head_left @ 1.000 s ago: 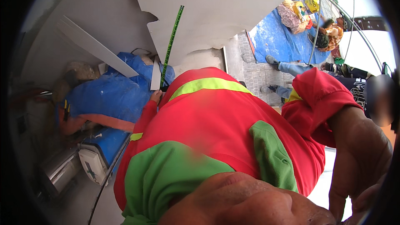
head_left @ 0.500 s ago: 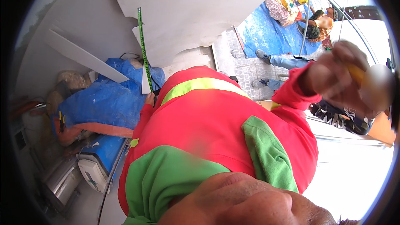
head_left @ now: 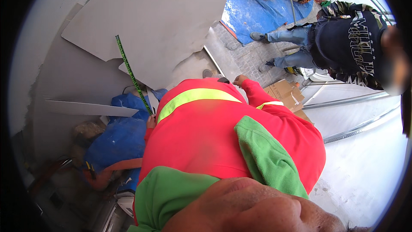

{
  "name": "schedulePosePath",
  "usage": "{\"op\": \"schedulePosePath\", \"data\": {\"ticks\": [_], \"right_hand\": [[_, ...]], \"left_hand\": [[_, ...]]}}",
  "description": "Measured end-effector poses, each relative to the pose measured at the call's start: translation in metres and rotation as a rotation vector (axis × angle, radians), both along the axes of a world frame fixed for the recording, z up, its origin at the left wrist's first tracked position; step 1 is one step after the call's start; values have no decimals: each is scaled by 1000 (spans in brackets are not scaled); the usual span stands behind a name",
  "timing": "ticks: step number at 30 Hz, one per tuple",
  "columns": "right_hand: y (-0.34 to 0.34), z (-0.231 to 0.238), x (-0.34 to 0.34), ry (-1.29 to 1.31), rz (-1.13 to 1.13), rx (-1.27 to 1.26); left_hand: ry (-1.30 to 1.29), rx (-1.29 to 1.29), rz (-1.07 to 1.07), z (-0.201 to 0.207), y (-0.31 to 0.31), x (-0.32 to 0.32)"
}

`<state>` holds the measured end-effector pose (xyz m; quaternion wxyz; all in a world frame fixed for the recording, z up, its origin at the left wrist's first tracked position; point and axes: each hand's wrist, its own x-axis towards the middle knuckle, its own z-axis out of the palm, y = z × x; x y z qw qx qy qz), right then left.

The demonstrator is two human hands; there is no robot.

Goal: The person measures a curved ceiling area around a pipe using a flexible tape measure, then picks up a large drywall sheet and marks it with a pencil. The person handles the drywall and tape measure by hand to prepare for cutting.

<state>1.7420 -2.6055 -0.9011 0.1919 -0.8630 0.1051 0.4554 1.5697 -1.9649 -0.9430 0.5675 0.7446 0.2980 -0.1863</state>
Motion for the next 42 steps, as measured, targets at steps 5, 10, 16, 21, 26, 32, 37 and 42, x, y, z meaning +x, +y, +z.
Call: {"op": "schedulePosePath", "data": {"ticks": [5,10,16,21,26,32,37,42], "right_hand": [[7,3,19,-88,-117,151],[13,-4,70,-235,-507,340],[11,-6,88,-195,-555,394],[6,-11,80,-83,-483,400],[7,-17,83,-24,-484,386],[4,-13,102,4,-487,427],[-3,-6,111,-23,-474,456],[-1,1,119,3,-441,382]], "left_hand": [[62,46,-10,14,14,20],[112,108,-86,20,20,32],[156,131,-111,23,14,27],[180,139,-108,23,0,14],[192,145,-93,16,-23,-13],[165,79,-75,6,-47,-57],[186,258,-201,-6,-60,-70],[320,371,-259,-19,-70,-74]]}}
